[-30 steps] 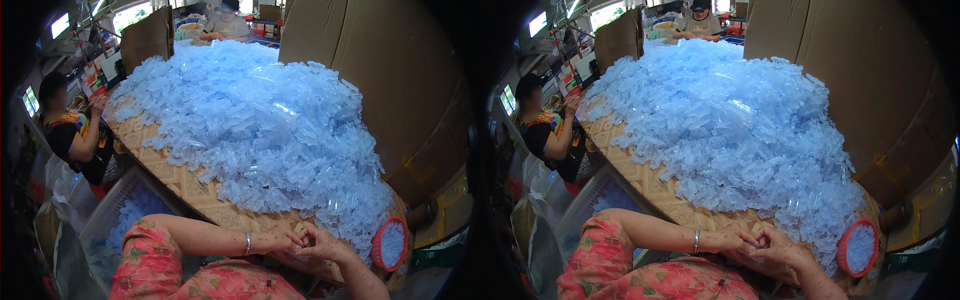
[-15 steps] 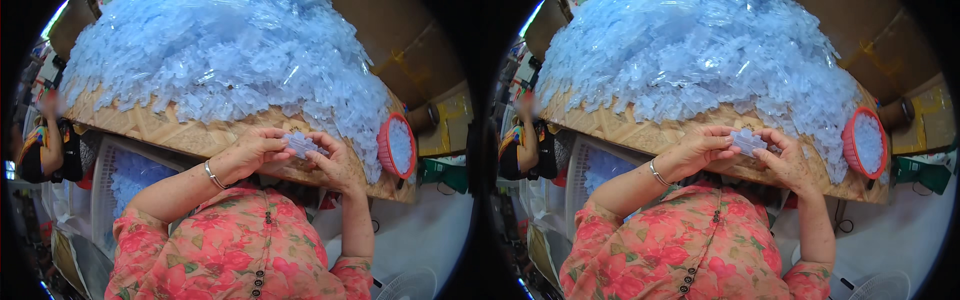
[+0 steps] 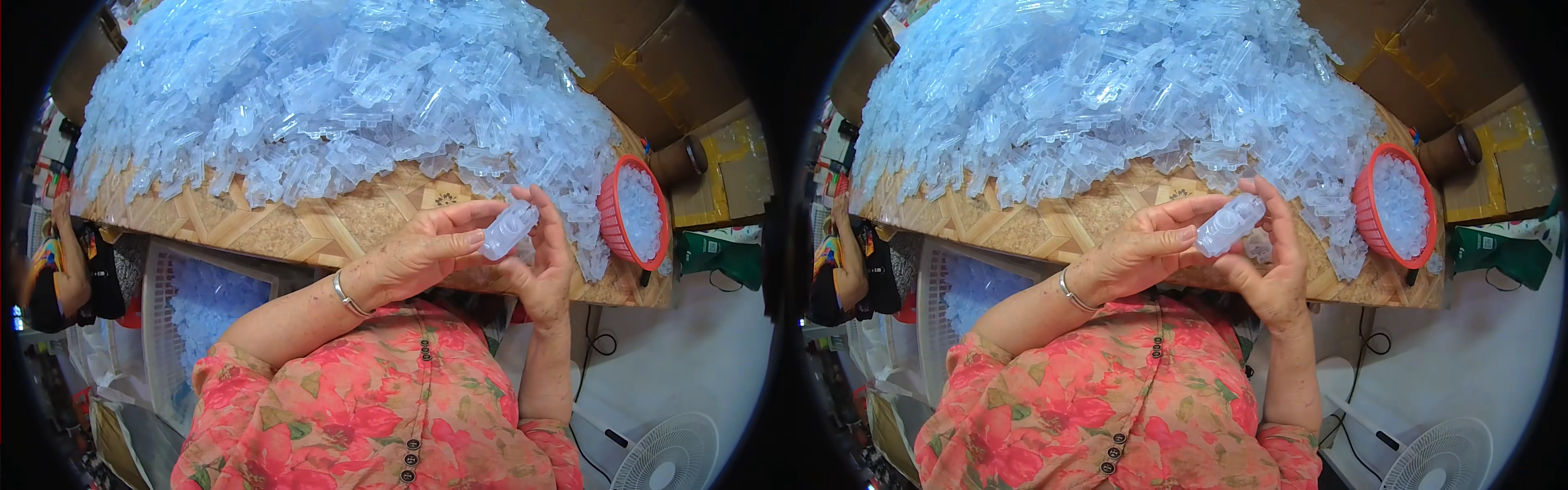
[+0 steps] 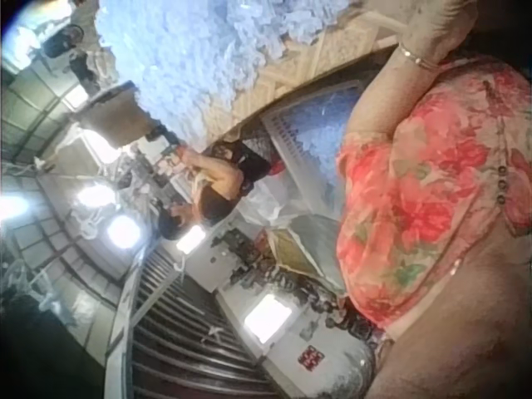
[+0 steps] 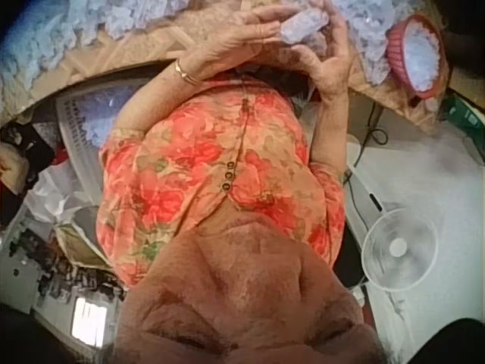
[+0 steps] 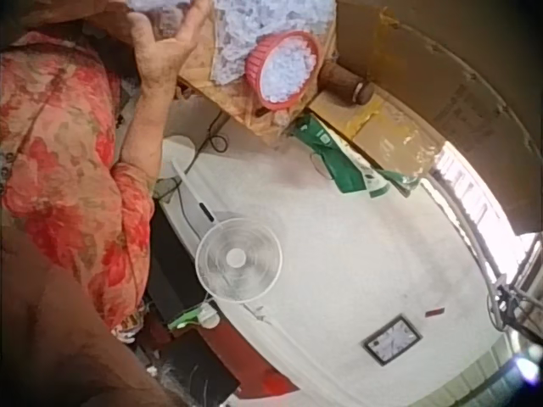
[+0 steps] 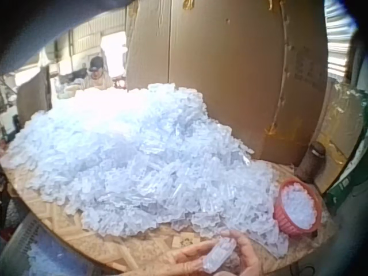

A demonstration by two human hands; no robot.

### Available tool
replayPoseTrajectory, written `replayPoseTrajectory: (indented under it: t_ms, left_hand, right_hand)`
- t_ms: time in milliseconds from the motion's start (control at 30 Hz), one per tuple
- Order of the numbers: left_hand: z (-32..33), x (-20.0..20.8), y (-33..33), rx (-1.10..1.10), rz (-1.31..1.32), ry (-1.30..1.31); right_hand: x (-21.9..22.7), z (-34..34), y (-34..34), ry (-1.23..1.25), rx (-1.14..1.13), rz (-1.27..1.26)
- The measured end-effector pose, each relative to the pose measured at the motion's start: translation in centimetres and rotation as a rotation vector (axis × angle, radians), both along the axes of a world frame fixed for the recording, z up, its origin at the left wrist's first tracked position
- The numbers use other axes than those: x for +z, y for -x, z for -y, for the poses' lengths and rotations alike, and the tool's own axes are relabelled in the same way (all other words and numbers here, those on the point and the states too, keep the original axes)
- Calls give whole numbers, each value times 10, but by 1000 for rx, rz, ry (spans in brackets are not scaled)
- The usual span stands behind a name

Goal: The person sits at a table and repeatedly picks up small clear plastic components from a large pile. They insert a small circular piece into a rectangular housing, then place the assembled unit into a red basket. The process is repeated continuously.

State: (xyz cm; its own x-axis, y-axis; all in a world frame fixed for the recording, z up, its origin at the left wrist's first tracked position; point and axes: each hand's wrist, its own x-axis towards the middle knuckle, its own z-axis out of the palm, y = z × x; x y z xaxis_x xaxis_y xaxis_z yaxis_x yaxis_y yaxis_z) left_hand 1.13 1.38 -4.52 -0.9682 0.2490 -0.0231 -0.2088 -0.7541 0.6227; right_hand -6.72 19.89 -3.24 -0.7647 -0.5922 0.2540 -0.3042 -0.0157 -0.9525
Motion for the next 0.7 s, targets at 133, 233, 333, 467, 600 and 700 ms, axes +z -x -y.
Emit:
replayPoseTrajectory:
  t_ms: [133,233,333,467,600,700]
  left_hand:
    - [-3,3,-2,18,-24,71]
    - [2,4,-3,38,-45,231]
    - [4,7,-3,18,-52,231]
    - [5,9,-6,-58,54,97]
    - [9,13,-8,-94,82,69]
    - [12,7,-8,-113,122,43]
  right_hand:
    - [-11,5,-3,-42,-26,-72]
    - [-11,8,-5,9,-4,1]
    - [-13,10,-7,39,4,33]
    - [-8,11,-13,34,6,98]
    - [-1,7,-11,-105,13,-77]
    - [1,12,-14,-115,8,-89]
